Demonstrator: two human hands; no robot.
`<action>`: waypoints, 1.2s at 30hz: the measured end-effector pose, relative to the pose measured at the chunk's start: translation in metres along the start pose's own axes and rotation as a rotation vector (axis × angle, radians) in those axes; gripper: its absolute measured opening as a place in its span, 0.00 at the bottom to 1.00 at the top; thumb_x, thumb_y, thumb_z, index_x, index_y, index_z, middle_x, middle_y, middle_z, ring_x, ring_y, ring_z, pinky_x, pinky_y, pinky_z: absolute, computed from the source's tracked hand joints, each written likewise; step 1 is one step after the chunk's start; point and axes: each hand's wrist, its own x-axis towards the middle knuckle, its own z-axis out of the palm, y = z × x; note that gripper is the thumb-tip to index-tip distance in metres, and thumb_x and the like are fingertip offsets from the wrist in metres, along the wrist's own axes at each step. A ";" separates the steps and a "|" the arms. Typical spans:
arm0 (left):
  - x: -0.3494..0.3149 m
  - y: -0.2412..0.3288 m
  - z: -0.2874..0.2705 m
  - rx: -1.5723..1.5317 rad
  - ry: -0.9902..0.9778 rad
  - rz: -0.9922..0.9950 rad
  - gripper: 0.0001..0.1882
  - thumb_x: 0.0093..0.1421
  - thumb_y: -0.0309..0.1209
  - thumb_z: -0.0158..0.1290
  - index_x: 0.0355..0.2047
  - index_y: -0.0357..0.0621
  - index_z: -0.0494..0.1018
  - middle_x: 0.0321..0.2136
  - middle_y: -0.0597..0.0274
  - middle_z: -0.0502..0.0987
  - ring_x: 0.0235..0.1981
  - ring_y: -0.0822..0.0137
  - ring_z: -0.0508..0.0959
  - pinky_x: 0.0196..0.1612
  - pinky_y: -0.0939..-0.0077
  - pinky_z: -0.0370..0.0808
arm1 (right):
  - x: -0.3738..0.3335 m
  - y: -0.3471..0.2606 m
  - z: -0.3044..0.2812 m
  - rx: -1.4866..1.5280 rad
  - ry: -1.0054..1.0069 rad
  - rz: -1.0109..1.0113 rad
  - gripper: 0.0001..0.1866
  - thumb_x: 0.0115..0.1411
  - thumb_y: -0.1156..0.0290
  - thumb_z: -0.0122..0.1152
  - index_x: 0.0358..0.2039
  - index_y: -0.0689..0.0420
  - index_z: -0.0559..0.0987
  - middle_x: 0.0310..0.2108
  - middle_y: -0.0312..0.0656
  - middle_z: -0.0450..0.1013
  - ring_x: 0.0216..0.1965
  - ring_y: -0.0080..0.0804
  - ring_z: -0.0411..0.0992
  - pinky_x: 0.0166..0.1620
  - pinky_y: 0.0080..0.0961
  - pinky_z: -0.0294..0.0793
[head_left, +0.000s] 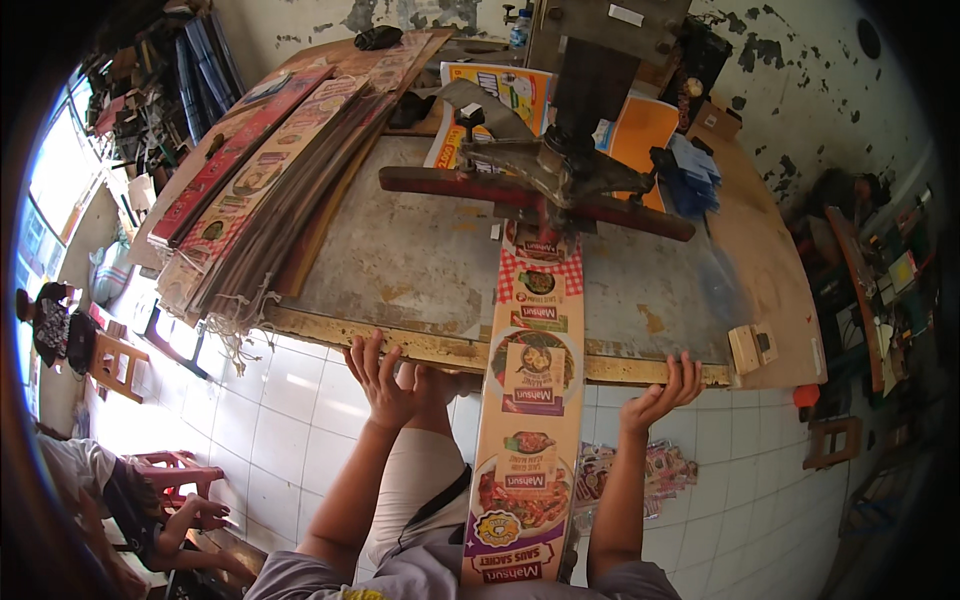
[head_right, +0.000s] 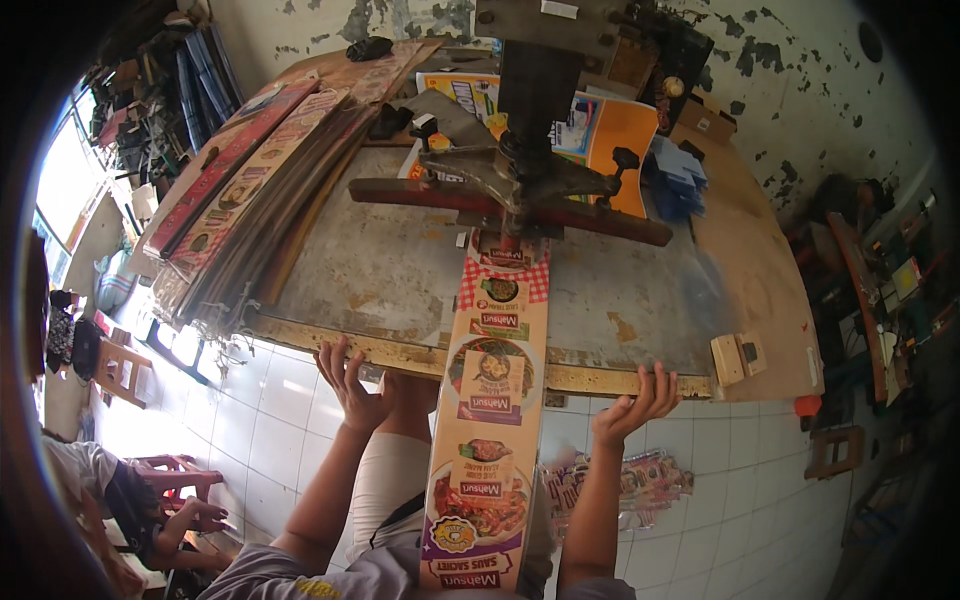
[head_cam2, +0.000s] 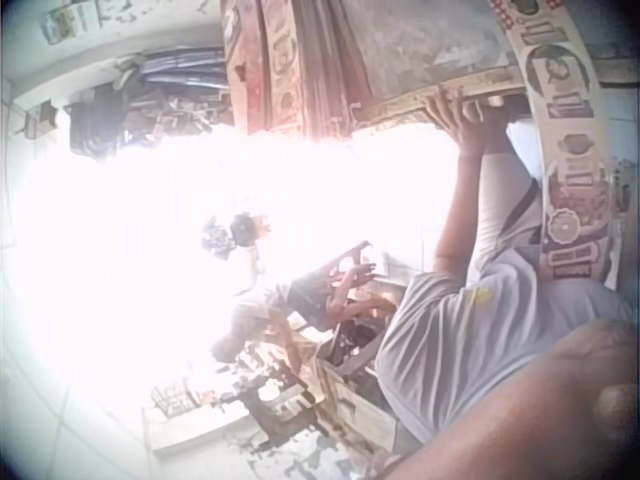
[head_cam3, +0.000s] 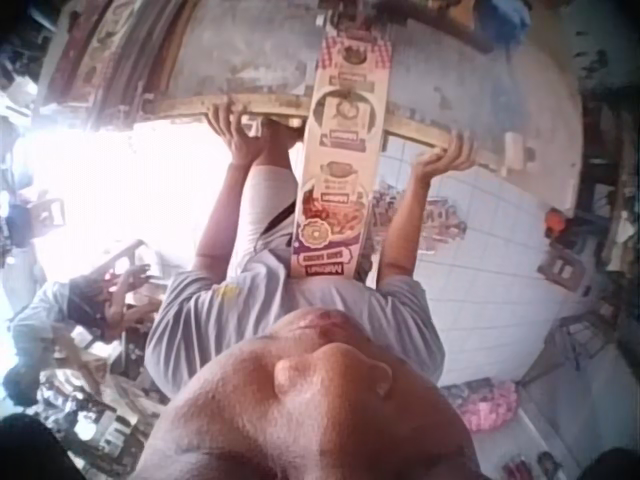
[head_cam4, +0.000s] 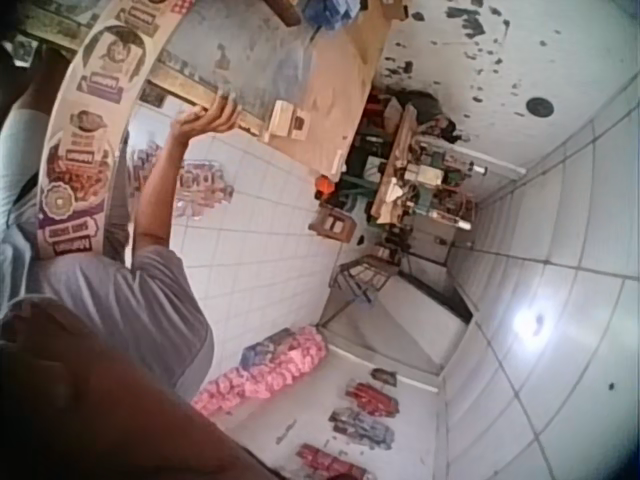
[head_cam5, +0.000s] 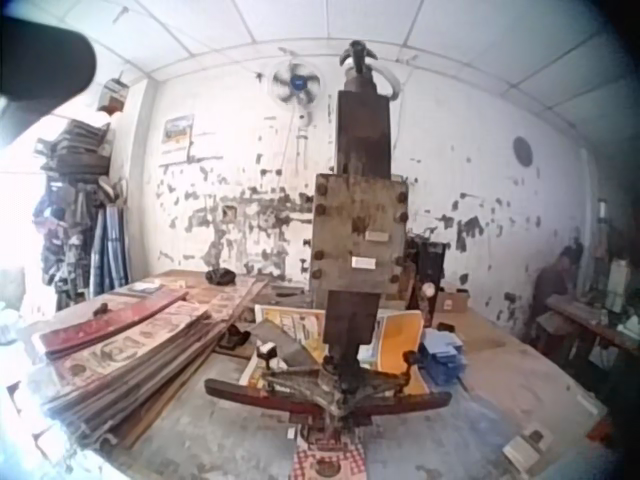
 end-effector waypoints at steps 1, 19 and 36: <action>0.000 0.000 0.000 0.017 -0.008 0.007 0.38 0.61 0.39 0.67 0.67 0.50 0.62 0.72 0.40 0.63 0.75 0.27 0.57 0.75 0.21 0.49 | -0.001 0.002 -0.001 -0.002 -0.007 -0.006 0.31 0.82 0.50 0.31 0.60 0.59 0.79 0.67 0.49 0.70 0.77 0.54 0.56 0.78 0.63 0.40; 0.000 -0.002 0.004 0.035 0.010 0.026 0.39 0.59 0.37 0.67 0.67 0.49 0.60 0.72 0.38 0.62 0.76 0.27 0.55 0.74 0.18 0.49 | -0.001 0.002 0.001 -0.006 0.006 -0.028 0.29 0.82 0.52 0.32 0.60 0.59 0.77 0.68 0.49 0.69 0.76 0.55 0.56 0.78 0.64 0.41; -0.003 -0.003 0.006 0.027 0.024 0.022 0.41 0.58 0.38 0.68 0.68 0.51 0.61 0.73 0.40 0.62 0.77 0.29 0.54 0.76 0.20 0.48 | -0.001 0.001 0.001 -0.007 0.011 -0.021 0.29 0.82 0.51 0.32 0.60 0.59 0.77 0.68 0.48 0.69 0.77 0.54 0.57 0.79 0.65 0.41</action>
